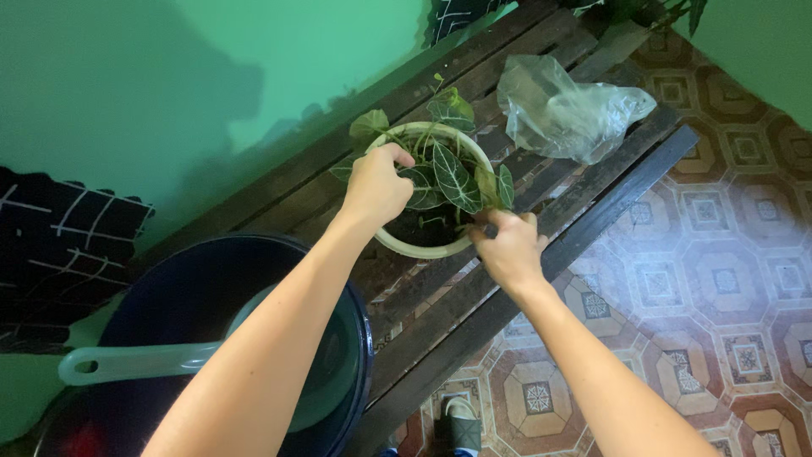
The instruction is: The person scoops water from a bucket using a light blue plastic scoop and waters a potted plant on a wooden bench. They then move to a windowsill and water several other potted plants in a row.
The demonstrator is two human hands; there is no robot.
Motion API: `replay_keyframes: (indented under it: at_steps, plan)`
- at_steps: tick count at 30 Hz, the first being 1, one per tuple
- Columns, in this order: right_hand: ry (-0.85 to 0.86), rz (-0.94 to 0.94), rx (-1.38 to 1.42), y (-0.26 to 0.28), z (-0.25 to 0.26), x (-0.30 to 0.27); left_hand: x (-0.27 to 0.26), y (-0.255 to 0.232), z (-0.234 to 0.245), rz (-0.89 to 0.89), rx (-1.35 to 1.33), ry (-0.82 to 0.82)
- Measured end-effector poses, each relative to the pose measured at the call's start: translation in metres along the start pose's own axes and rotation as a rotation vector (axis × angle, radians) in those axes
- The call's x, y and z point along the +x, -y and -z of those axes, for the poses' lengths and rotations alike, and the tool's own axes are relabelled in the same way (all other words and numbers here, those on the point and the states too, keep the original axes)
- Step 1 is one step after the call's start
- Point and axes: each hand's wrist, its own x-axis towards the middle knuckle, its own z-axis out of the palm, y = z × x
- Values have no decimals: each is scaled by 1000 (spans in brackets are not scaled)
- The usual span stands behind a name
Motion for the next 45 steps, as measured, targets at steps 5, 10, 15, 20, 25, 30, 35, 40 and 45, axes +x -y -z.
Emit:
replay_keyframes:
  at_steps: [5,10,15,20,25,30,35,40,45]
  plan:
    - [30,-77,-42,7,-13,7,5,-1,-3,-105,-6,-99]
    - [-66,57,69,3,-22,6,8,-3,-6,-45,-37,-89]
    - [-112,83,-74,-4,-24,-1,11,1,-4,-17,-58,-87]
    - [-175,412,-162,-12,-23,8,15,10,-6,25,-70,-130]
    - [17,501,-401,-14,-14,23,19,14,-7,88,-119,-142]
    - [141,643,-544,-3,-8,35,21,19,-10,118,-98,-148]
    - [214,634,-610,6,-8,40,26,24,-13,126,-119,-162]
    - [202,624,-494,12,-7,28,26,19,-13,159,-188,-144]
    - [118,709,-471,9,-8,22,20,3,-3,131,-222,-96]
